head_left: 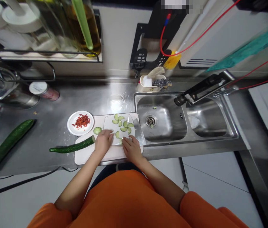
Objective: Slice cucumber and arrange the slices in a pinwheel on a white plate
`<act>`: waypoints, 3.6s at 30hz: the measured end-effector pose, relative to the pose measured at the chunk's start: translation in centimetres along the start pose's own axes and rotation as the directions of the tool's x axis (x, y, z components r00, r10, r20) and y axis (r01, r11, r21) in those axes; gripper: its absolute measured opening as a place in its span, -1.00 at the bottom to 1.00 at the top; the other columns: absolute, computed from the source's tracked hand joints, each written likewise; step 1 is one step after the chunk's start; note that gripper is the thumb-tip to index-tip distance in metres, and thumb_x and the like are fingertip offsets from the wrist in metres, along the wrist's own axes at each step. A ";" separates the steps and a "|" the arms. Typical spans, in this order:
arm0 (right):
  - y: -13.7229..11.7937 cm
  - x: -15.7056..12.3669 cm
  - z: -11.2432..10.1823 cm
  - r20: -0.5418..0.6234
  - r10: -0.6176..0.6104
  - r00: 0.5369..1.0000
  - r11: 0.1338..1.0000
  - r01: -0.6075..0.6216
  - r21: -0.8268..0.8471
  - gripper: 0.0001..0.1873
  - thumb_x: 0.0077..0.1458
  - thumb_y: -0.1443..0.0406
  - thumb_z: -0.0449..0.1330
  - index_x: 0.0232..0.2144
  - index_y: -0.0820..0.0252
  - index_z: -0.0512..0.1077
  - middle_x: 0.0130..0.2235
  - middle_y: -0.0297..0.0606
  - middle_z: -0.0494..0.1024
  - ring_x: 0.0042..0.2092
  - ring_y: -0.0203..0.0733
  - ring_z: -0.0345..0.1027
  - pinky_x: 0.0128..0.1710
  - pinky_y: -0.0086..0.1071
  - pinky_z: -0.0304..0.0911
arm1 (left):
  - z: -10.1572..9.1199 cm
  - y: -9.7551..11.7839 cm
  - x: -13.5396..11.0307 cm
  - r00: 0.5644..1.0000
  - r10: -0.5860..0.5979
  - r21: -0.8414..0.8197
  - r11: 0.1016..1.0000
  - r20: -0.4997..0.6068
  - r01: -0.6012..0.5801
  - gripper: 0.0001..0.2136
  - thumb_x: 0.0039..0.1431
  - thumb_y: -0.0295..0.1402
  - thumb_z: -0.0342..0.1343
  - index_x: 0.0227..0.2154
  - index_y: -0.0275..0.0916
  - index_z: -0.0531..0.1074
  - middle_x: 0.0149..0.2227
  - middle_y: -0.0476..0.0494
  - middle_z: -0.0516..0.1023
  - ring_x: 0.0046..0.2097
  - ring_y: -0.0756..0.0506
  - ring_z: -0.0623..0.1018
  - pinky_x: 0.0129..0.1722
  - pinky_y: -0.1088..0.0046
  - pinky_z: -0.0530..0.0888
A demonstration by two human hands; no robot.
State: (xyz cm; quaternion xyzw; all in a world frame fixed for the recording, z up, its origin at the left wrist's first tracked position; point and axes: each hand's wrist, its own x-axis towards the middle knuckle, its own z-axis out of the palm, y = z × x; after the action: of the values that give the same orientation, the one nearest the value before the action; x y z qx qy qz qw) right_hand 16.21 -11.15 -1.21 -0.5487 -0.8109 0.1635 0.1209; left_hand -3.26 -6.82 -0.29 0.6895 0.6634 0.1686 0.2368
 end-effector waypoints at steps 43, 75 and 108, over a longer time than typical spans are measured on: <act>-0.6 5.2 0.1 -0.076 0.038 0.996 0.898 0.000 0.439 -0.68 0.13 0.38 0.13 -0.06 0.16 0.47 -0.10 -0.21 0.57 -0.04 -0.13 0.33 0.07 -0.16 0.14 | -5.0 -1.5 0.3 0.973 -0.228 -0.249 0.942 0.018 0.225 -0.89 0.00 -0.26 0.10 -0.46 -0.18 0.43 -0.42 0.02 0.47 -0.31 -0.03 0.43 -0.21 0.47 0.35; 1.8 8.7 -3.6 0.240 0.129 0.962 0.895 -0.217 0.390 -0.97 0.04 0.35 0.25 -0.40 0.15 0.52 -0.41 -0.36 0.56 -0.26 -0.24 0.33 -0.25 -0.39 0.14 | -0.4 1.1 0.2 0.799 -0.386 -0.700 0.395 0.461 0.595 -0.73 -0.21 -0.37 0.26 -0.35 -0.29 0.48 -0.59 0.08 0.44 -0.53 0.07 0.42 -0.50 0.58 0.30; 0.6 8.3 -2.9 0.414 0.027 0.910 0.996 0.010 -0.088 -0.77 0.25 0.26 0.02 -0.26 0.13 0.48 -0.16 -0.19 0.57 0.00 -0.02 0.17 -0.17 -0.25 0.01 | 1.1 2.5 -1.9 0.949 -0.223 -0.049 0.970 0.224 0.239 -0.78 0.08 -0.45 0.06 -0.21 -0.22 0.50 -0.29 -0.11 0.57 -0.25 -0.07 0.52 -0.15 0.44 0.40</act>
State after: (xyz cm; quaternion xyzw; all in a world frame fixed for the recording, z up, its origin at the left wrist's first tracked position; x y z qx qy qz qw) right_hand 14.77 -2.83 1.36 -0.5099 -0.8220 0.2409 -0.0791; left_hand -0.63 -8.84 0.31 0.6119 0.7029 0.0882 0.3516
